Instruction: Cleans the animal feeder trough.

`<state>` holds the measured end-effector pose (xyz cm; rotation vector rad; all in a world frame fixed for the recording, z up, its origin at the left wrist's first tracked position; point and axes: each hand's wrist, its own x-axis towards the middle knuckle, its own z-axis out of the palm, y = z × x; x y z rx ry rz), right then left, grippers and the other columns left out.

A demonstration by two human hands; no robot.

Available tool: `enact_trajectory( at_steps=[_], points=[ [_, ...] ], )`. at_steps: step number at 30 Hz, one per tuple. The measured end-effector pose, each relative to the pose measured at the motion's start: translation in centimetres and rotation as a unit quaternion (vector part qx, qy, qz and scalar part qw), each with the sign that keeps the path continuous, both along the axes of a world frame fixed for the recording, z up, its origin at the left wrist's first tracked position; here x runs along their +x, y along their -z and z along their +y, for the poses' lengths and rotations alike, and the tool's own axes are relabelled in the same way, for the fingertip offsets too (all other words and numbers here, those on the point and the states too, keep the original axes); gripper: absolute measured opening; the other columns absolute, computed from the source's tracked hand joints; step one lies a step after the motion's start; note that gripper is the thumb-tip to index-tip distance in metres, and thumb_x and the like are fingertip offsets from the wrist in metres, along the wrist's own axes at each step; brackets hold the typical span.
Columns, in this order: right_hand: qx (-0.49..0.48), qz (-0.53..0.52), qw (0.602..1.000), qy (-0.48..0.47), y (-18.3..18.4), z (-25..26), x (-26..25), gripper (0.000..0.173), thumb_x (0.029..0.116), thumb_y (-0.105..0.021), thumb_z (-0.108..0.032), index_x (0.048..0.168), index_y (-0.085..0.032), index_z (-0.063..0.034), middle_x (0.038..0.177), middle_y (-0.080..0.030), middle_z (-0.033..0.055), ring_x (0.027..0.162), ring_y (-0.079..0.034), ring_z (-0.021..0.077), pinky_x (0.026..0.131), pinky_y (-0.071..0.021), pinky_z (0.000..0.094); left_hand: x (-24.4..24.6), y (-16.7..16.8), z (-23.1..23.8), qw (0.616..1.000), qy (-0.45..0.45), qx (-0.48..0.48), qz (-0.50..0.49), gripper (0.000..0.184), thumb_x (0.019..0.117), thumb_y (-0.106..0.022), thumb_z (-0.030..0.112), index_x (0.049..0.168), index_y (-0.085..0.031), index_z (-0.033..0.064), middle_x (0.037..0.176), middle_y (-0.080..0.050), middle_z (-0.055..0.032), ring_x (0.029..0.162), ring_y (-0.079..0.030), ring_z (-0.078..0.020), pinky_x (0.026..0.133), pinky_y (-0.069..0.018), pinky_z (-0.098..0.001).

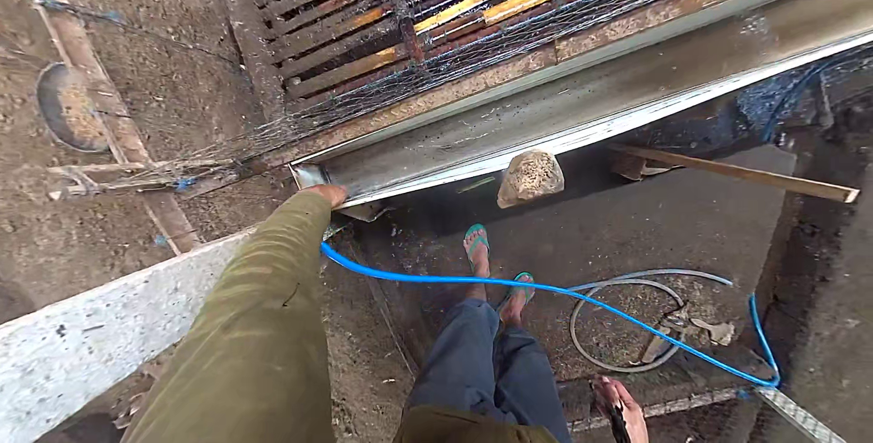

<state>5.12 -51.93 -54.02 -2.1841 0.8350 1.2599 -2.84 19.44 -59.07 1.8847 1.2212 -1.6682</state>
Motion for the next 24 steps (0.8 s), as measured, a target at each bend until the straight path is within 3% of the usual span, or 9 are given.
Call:
enact_trajectory(
  at_steps=[7,12,15,17,20,24],
  points=[
    [0.012,-0.015,0.999,0.045,-0.6,-0.3,0.2,0.038,0.1113,-0.041,-0.018,0.132,-0.057,0.0088,0.127,-0.063,0.0253,0.111,-0.065,0.0241,0.094,-0.0540,0.0416,4.6,2.5,-1.7,0.992,0.075,-0.081,-0.054,0.075,0.1107,-0.021,0.051,0.120,-0.066,-0.0079,0.126,-0.063,-0.0326,0.124,-0.059,-0.0471,0.101,-0.0425,-0.0695],
    [0.004,0.000,0.999,0.053,-0.9,-1.1,-0.8,0.041,0.1113,-0.041,-0.022,0.133,-0.059,0.0080,0.129,-0.063,0.0254,0.115,-0.065,0.0278,0.098,-0.0531,0.0464,9.3,3.0,-3.8,0.972,0.117,-0.146,-0.142,0.067,0.1116,-0.024,0.046,0.114,-0.067,-0.0046,0.119,-0.066,-0.0294,0.117,-0.062,-0.0459,0.096,-0.0450,-0.0689],
    [-0.013,0.008,0.999,0.040,-0.7,-1.3,-2.2,0.038,0.1110,-0.042,-0.022,0.128,-0.062,0.0053,0.118,-0.067,0.0217,0.103,-0.066,0.0227,0.092,-0.0548,0.0430,12.5,2.1,-6.0,0.958,0.140,-0.174,-0.181,0.065,0.1121,-0.023,0.045,0.116,-0.067,-0.0039,0.123,-0.065,-0.0285,0.122,-0.060,-0.0444,0.100,-0.0446,-0.0659],
    [-0.022,0.030,0.999,0.034,-0.6,-1.1,-2.7,0.038,0.1112,-0.042,-0.021,0.128,-0.063,0.0055,0.119,-0.066,0.0242,0.107,-0.065,0.0277,0.094,-0.0530,0.0482,13.9,2.7,-7.3,0.946,0.148,-0.187,-0.220,0.062,0.1128,-0.025,0.040,0.112,-0.069,-0.0045,0.120,-0.066,-0.0285,0.121,-0.061,-0.0442,0.100,-0.0447,-0.0643],
    [-0.021,0.040,0.998,0.040,0.3,-0.9,-3.5,0.038,0.1109,-0.042,-0.021,0.128,-0.064,0.0052,0.122,-0.067,0.0264,0.113,-0.065,0.0338,0.097,-0.0521,0.0539,15.5,5.2,-8.2,0.928,0.146,-0.198,-0.279,0.059,0.1119,-0.026,0.037,0.100,-0.069,-0.0021,0.106,-0.069,-0.0254,0.109,-0.066,-0.0421,0.091,-0.0479,-0.0631],
    [-0.025,0.045,0.997,0.060,0.8,0.5,-3.4,0.038,0.1112,-0.043,-0.022,0.129,-0.063,0.0047,0.126,-0.065,0.0276,0.116,-0.065,0.0369,0.099,-0.0513,0.0557,17.9,5.8,-9.6,0.910,0.135,-0.205,-0.334,0.053,0.1125,-0.031,0.031,0.098,-0.068,-0.0025,0.099,-0.068,-0.0247,0.101,-0.067,-0.0415,0.087,-0.0491,-0.0617]
  ],
)
